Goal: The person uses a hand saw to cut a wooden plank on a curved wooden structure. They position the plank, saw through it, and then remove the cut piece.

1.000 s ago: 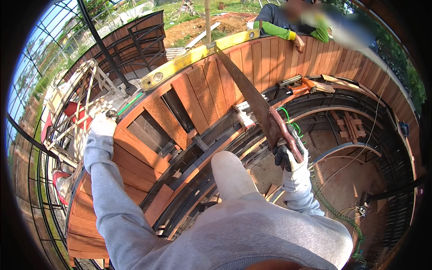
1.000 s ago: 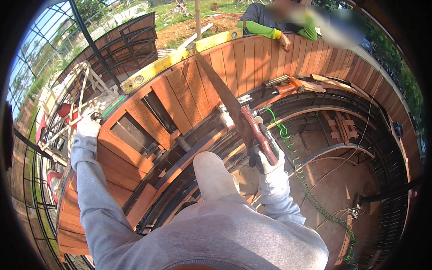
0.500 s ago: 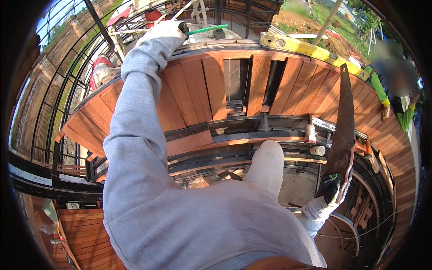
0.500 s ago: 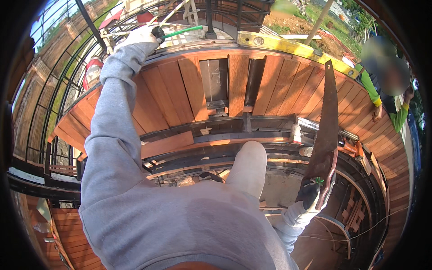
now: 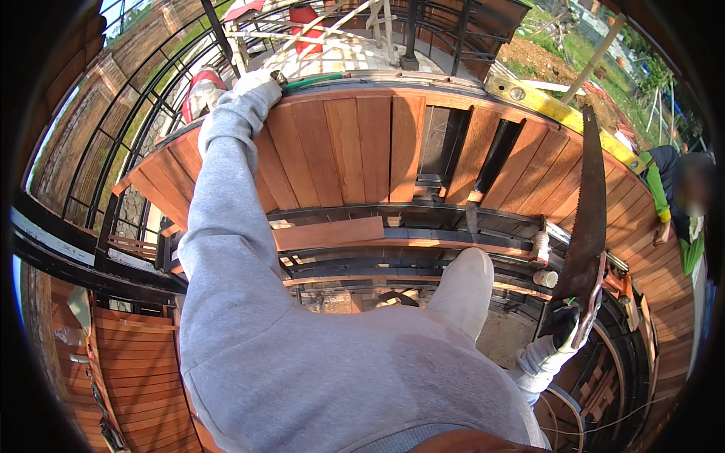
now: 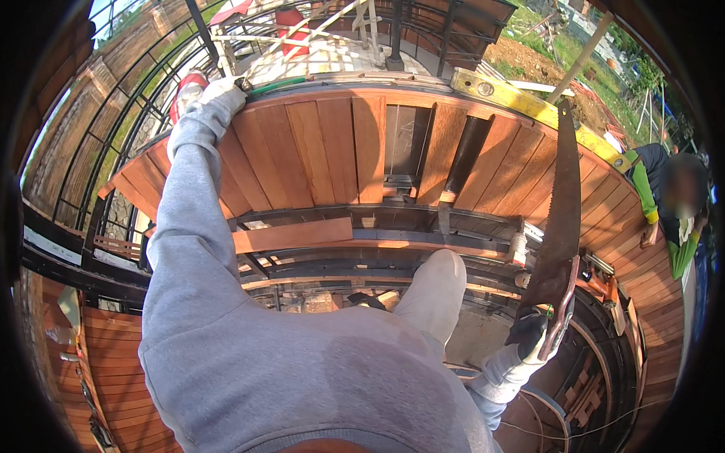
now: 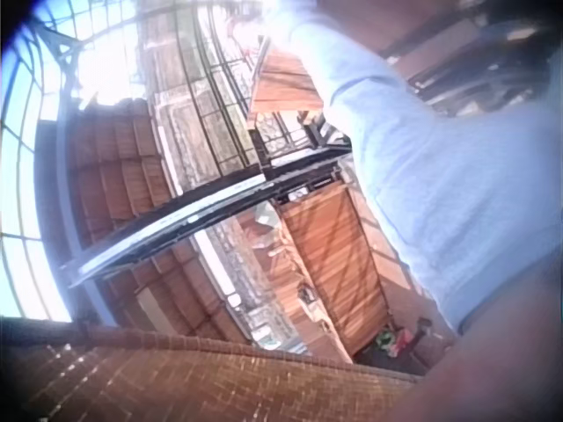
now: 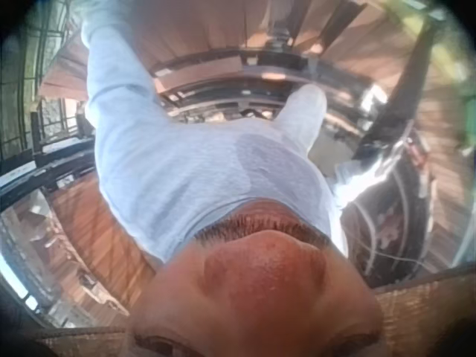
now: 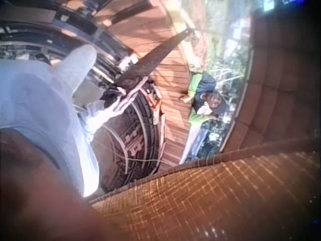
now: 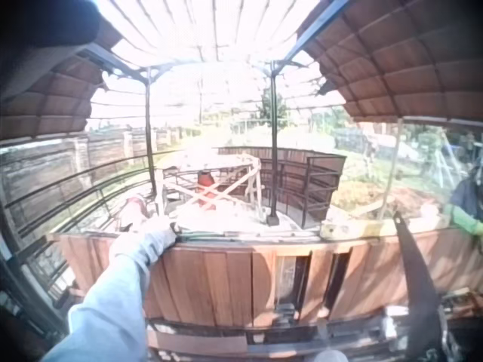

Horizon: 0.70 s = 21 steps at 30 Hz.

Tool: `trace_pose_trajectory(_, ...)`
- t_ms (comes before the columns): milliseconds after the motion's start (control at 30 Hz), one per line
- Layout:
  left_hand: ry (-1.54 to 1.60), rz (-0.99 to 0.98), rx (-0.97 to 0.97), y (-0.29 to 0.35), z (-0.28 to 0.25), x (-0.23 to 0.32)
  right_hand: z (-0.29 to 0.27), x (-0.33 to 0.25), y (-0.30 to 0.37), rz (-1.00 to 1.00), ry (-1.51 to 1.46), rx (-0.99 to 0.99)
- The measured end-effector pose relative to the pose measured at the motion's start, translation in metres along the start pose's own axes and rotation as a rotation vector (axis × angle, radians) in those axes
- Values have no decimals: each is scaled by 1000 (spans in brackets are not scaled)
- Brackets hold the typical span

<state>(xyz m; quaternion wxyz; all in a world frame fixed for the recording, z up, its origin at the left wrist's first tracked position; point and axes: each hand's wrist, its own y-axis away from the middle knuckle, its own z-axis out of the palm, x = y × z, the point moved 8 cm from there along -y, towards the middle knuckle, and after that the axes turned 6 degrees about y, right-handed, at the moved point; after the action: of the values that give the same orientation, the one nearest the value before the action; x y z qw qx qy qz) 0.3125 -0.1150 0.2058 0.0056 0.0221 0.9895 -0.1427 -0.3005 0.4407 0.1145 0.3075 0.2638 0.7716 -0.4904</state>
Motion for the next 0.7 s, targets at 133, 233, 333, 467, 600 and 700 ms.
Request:
trace_pose_trajectory(133,56,-18,-1,15,-15,18,-4,6,4,2,-15,-4)
trace_pose_trajectory(233,75,-46,7,15,-15,18,-6,5,4,1,-23,-17)
trace_pose_trajectory(333,117,-72,31,19,-18,15,-5,4,4,-1,-35,-29)
trace_pose_trajectory(467,146,-113,91,25,-21,14,-5,4,3,1,-47,-41)
trace_pose_trajectory(600,211,-81,121,32,-26,15,-2,3,2,-2,-58,-57)
trace_pose_trajectory(700,196,-136,104,32,-24,14,1,2,1,1,-67,-65)
